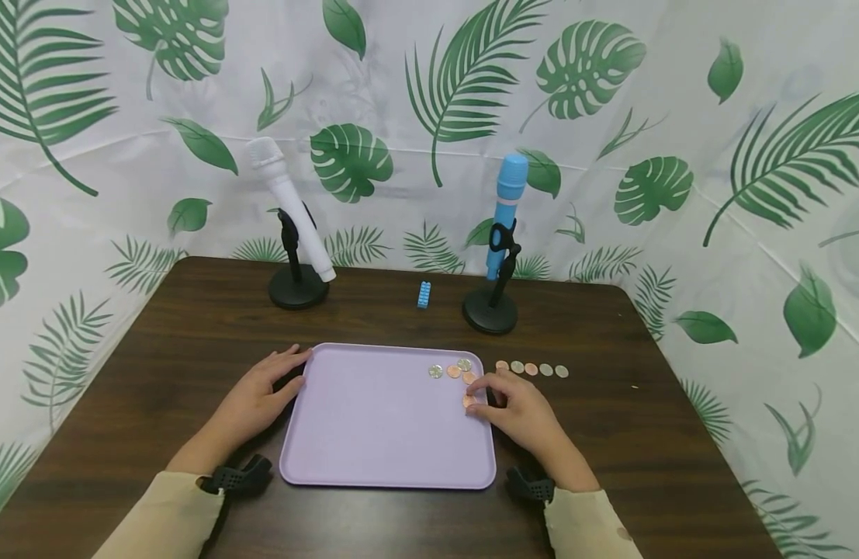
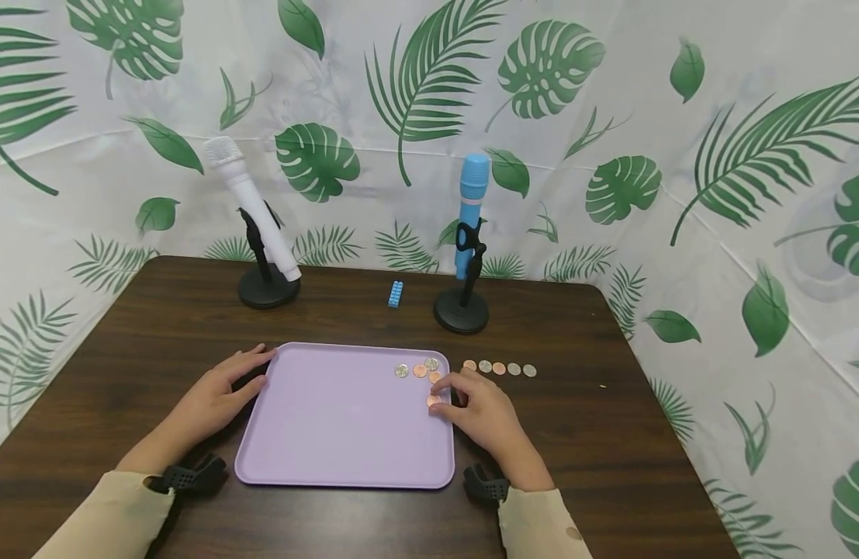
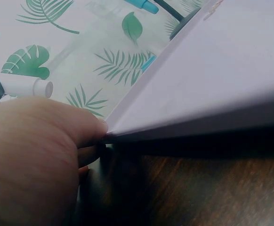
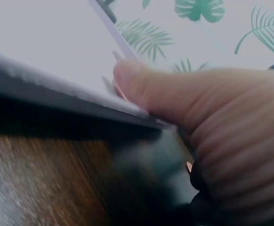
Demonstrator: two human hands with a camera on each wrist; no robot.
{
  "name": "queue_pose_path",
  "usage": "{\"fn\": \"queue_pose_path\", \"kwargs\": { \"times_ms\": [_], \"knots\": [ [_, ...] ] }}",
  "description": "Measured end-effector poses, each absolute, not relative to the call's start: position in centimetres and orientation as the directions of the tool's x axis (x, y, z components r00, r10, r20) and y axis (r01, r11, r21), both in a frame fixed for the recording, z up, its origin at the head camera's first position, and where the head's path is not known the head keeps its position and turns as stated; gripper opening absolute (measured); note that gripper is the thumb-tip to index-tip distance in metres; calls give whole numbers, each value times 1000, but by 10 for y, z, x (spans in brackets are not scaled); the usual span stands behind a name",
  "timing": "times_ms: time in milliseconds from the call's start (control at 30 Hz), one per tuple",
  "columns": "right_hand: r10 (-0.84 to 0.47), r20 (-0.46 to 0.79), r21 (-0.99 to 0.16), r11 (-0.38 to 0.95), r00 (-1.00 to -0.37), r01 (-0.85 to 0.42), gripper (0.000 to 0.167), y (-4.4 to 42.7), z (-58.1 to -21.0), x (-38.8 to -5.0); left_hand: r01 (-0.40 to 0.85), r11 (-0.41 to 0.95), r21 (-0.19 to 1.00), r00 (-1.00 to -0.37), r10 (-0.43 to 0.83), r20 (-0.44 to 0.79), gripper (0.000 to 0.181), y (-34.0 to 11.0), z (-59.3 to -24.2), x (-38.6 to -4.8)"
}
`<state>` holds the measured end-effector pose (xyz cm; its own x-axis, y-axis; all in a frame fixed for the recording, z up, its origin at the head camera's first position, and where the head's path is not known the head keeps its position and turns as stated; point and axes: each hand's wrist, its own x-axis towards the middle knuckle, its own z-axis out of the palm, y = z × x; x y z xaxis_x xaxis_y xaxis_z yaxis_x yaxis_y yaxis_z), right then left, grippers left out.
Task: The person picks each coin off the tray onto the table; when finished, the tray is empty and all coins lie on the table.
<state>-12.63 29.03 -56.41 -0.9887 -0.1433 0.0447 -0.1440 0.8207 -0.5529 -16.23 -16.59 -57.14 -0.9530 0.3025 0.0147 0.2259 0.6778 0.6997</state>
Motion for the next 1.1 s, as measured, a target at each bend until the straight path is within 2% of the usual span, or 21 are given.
{"fn": "queue_pose_path", "kwargs": {
  "times_ms": [233, 533, 667, 767, 900, 1000, 1100],
  "knots": [
    [-151, 37, -562, 814, -988, -146, 23, 286, -563, -127, 210, 686, 697, -955, 298, -5, 57, -167, -571, -163],
    [-196, 128, -678, 698, -972, -230, 26, 288, -564, -126, 197, 693, 694, -955, 295, -24, 58, -166, -570, -162],
    [-65, 260, -652, 724, -964, -225, 25, 291, -563, -127, 203, 693, 692, -954, 298, -18, 58, -166, -571, -162],
    [134, 321, -637, 763, -938, -109, 23, 295, -560, -128, 207, 693, 691, -953, 301, -16, 58, -166, -572, -162],
    [338, 260, -647, 756, -904, 97, 20, 301, -556, -128, 208, 690, 693, -953, 302, -14, 58, -167, -572, -162],
    [382, 185, -649, 739, -906, 179, 17, 303, -554, -128, 214, 687, 694, -953, 303, -7, 58, -166, -571, -162],
    [369, 147, -656, 731, -918, 188, 17, 303, -554, -127, 220, 684, 695, -952, 305, 1, 57, -166, -570, -162]
  ]
}}
